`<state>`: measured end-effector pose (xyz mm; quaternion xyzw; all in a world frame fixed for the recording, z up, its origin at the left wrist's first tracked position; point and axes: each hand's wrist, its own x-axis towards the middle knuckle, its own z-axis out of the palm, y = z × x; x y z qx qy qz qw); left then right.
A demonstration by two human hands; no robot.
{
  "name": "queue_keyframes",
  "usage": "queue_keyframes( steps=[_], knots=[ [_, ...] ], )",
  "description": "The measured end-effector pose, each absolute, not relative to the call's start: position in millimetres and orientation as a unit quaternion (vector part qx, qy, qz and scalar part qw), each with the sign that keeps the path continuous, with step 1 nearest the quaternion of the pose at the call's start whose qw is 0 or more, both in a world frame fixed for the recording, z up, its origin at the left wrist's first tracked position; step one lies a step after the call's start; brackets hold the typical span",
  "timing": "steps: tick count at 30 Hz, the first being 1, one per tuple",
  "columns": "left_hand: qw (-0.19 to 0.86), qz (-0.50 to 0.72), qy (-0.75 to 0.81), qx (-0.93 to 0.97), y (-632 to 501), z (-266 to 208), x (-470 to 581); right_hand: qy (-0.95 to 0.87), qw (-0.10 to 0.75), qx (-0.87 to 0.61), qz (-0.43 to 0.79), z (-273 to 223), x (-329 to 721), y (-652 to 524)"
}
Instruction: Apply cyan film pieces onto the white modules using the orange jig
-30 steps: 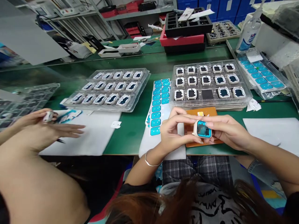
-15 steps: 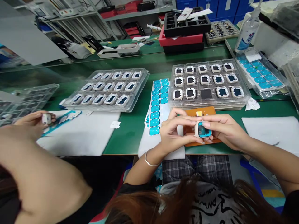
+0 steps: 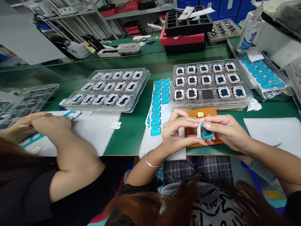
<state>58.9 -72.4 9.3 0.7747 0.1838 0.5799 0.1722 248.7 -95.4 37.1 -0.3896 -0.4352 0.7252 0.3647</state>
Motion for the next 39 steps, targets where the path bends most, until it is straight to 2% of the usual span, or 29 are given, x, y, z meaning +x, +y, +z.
queue_keyframes(
  steps=[12, 39],
  knots=[
    [0.158, 0.576, 0.177, 0.783, -72.3, 7.5, 58.3, -0.464, 0.386, -0.370, 0.706, 36.5, 247.9, -95.7],
    [0.131, 0.563, 0.158, 0.801, -71.9, 7.6, 58.1, -0.473, 0.370, -0.345, 0.721, 35.8, 251.1, -92.9]
  ],
)
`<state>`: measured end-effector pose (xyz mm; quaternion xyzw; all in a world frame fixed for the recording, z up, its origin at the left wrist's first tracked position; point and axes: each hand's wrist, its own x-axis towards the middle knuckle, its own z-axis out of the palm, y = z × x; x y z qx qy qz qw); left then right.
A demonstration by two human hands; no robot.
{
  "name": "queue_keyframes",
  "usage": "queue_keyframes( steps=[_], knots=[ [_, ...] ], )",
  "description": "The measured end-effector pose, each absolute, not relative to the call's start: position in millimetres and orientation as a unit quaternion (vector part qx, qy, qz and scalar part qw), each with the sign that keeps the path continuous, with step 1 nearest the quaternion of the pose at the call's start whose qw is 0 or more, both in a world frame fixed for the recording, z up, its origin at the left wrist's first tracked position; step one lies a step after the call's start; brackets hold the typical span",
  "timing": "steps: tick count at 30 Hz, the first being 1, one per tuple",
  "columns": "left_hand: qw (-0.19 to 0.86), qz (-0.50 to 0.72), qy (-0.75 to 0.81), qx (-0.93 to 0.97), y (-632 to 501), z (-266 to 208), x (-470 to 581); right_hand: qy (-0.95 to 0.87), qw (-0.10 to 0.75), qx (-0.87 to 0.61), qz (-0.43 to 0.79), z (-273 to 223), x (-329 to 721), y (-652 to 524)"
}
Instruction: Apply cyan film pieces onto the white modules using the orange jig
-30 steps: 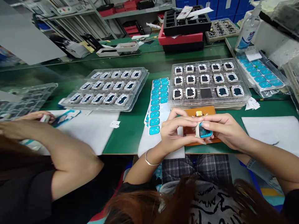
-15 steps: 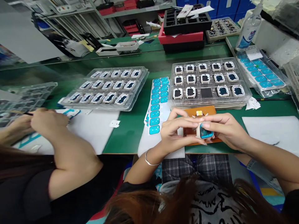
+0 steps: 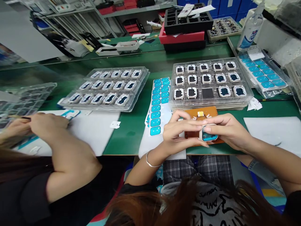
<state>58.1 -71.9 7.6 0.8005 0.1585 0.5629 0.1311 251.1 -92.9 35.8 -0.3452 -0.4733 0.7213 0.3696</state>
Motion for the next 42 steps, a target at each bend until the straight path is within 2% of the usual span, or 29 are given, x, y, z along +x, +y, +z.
queue_keyframes(
  steps=[13, 42],
  knots=[
    [0.161, 0.597, 0.198, 0.760, -70.4, 7.6, 60.9, -0.420, 0.336, -0.305, 0.786, 37.5, 249.6, -87.4],
    [0.099, 0.565, 0.177, 0.800, -73.4, 11.9, 61.2, -0.389, 0.351, -0.375, 0.765, 38.8, 246.0, -91.6]
  ],
)
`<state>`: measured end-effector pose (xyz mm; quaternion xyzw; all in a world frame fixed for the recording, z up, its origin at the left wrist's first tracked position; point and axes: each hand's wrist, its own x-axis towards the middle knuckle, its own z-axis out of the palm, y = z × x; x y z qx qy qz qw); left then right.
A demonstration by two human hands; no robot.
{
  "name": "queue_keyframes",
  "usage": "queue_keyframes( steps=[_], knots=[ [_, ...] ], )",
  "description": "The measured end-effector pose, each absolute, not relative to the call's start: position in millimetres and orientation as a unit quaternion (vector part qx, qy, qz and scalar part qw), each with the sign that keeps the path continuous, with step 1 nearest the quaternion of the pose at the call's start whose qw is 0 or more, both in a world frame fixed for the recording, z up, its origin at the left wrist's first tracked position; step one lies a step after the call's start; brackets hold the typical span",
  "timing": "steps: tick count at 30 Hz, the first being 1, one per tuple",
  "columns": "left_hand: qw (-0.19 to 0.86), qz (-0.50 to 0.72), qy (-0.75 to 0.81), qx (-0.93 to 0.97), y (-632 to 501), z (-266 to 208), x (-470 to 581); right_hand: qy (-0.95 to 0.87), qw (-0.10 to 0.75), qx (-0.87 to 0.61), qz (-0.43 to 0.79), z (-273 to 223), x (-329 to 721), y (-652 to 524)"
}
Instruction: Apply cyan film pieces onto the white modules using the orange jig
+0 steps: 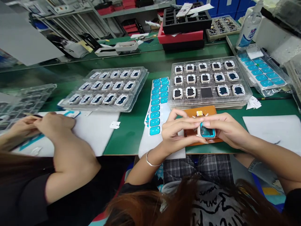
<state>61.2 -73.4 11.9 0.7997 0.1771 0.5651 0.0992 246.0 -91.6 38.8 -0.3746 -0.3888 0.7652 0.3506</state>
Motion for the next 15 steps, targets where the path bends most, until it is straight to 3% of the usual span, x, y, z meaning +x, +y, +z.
queue_keyframes(
  steps=[15],
  knots=[
    [0.106, 0.560, 0.172, 0.804, -73.8, 10.8, 59.4, -0.413, 0.341, -0.393, 0.748, 39.2, 246.6, -90.5]
  ],
)
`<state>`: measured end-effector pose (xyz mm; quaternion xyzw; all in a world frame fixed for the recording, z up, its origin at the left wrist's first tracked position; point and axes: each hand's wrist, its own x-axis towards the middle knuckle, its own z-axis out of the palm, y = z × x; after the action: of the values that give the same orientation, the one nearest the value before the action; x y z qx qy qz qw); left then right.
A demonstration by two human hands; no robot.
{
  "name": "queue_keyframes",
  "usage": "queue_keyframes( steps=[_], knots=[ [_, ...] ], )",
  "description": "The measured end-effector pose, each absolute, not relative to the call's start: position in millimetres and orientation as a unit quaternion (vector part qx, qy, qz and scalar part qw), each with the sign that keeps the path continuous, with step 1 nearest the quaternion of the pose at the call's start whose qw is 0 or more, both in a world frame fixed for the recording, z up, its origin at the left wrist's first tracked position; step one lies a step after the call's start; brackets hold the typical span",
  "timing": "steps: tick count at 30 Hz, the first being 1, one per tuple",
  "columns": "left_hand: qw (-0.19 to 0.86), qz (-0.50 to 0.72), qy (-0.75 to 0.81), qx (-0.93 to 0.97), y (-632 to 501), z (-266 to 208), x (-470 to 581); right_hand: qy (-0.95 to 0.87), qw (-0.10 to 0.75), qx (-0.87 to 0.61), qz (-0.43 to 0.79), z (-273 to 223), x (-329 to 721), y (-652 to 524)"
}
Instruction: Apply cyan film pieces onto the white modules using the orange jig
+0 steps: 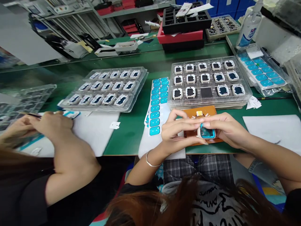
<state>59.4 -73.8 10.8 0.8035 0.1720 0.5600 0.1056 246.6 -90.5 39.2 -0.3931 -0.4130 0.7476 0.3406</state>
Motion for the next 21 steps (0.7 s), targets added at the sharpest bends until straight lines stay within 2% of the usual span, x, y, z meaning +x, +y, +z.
queue_keyframes(
  steps=[21],
  knots=[
    [0.095, 0.555, 0.175, 0.807, -73.0, 10.7, 59.2, -0.434, 0.345, -0.400, 0.730, 36.9, 247.3, -91.4]
  ],
)
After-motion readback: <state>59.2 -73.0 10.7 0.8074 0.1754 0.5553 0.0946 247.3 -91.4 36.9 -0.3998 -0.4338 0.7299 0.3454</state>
